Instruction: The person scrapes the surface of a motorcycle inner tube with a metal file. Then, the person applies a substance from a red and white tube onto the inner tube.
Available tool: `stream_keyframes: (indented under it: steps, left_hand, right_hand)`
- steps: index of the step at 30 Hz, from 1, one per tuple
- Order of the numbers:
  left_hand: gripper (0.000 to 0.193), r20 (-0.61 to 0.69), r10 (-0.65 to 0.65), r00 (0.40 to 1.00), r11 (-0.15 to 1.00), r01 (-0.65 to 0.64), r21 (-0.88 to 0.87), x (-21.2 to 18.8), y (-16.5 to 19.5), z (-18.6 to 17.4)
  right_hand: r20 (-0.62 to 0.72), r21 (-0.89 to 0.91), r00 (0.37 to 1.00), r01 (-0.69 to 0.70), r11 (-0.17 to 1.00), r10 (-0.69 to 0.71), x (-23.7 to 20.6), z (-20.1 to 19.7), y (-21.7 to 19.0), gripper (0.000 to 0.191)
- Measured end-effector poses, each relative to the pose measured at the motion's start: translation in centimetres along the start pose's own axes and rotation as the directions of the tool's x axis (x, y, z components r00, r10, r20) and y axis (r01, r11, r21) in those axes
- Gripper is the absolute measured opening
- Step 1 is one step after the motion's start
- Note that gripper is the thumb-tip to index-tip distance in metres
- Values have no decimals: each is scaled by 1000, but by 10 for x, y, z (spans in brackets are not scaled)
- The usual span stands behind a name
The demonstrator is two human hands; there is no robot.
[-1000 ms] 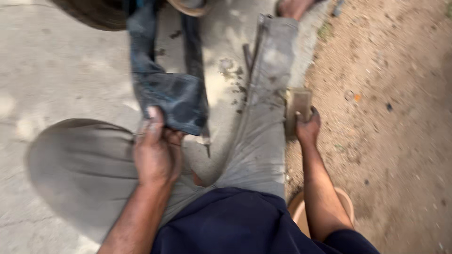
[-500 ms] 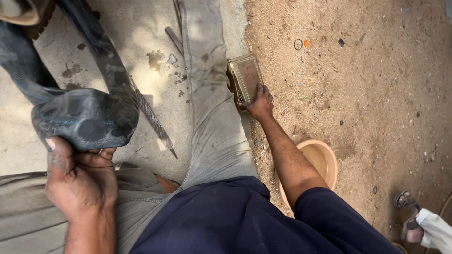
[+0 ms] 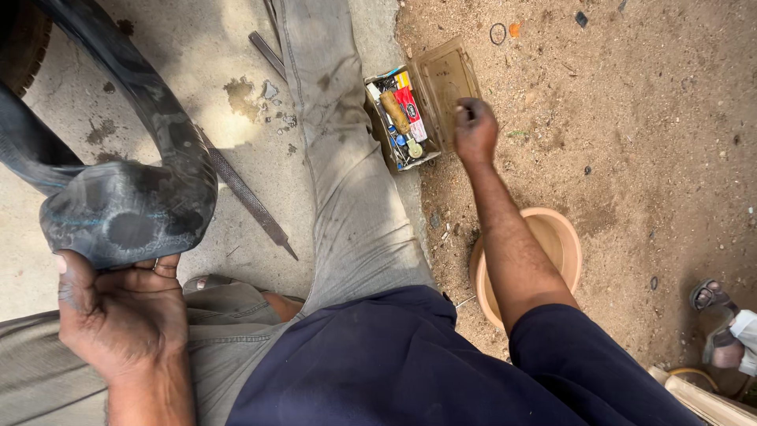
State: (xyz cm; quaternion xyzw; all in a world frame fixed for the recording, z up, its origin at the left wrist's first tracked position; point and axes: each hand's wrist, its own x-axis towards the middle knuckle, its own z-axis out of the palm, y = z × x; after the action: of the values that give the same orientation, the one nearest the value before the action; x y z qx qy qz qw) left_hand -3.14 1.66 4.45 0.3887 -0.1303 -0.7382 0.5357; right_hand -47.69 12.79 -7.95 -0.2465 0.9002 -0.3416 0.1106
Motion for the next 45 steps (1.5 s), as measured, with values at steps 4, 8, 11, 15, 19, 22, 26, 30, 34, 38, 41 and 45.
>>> stream_keyframes:
  steps: [4,8,11,15,19,22,26,30,34,38,41,45]
  left_hand:
    - [58,55,-24,998,999,22,37,4,-5,-7]
    - [57,105,-15,994,981,-6,195,6,-9,-19]
    - [60,103,-5,995,974,-19,227,10,-14,-24]
    - [59,92,0,996,972,-22,233,10,-12,-23]
    - [61,57,17,998,959,-32,282,11,-9,-17]
    - [62,92,39,995,960,-63,273,11,-8,-16]
    - [55,137,10,991,975,-40,218,10,-10,-25]
    - [34,61,21,998,988,-30,148,16,-12,-40]
    - [29,-4,0,1000,997,0,83,21,-16,-47]
    - [30,23,-17,1000,996,15,87,18,-15,-49]
    - [31,57,-2,998,998,-1,62,16,-13,-49]
    - [35,127,-11,992,999,7,36,16,-7,-49]
  right_hand:
    - [176,-106,984,19,994,0,-9,39,-15,26]
    - [220,-233,973,124,965,-72,-2,62,-31,38]
    - [262,-353,949,263,898,-175,9,69,-39,48]
    - [481,-459,861,406,790,-164,19,75,-47,65]
    - [475,-487,864,414,769,-164,21,68,-60,51]
    - [448,-553,892,330,765,-61,20,57,-61,52]
    - [416,-584,909,246,774,24,16,41,-41,37]
    - [356,-345,934,162,924,-30,10,25,-21,43]
    - [401,303,913,-51,952,-79,11,-6,-24,22]
    - [426,756,899,-289,587,-106,15,-55,-68,13]
    - [400,913,891,-366,182,-216,3,-59,-112,15]
    - [579,735,768,-347,583,-272,-34,-17,-166,28]
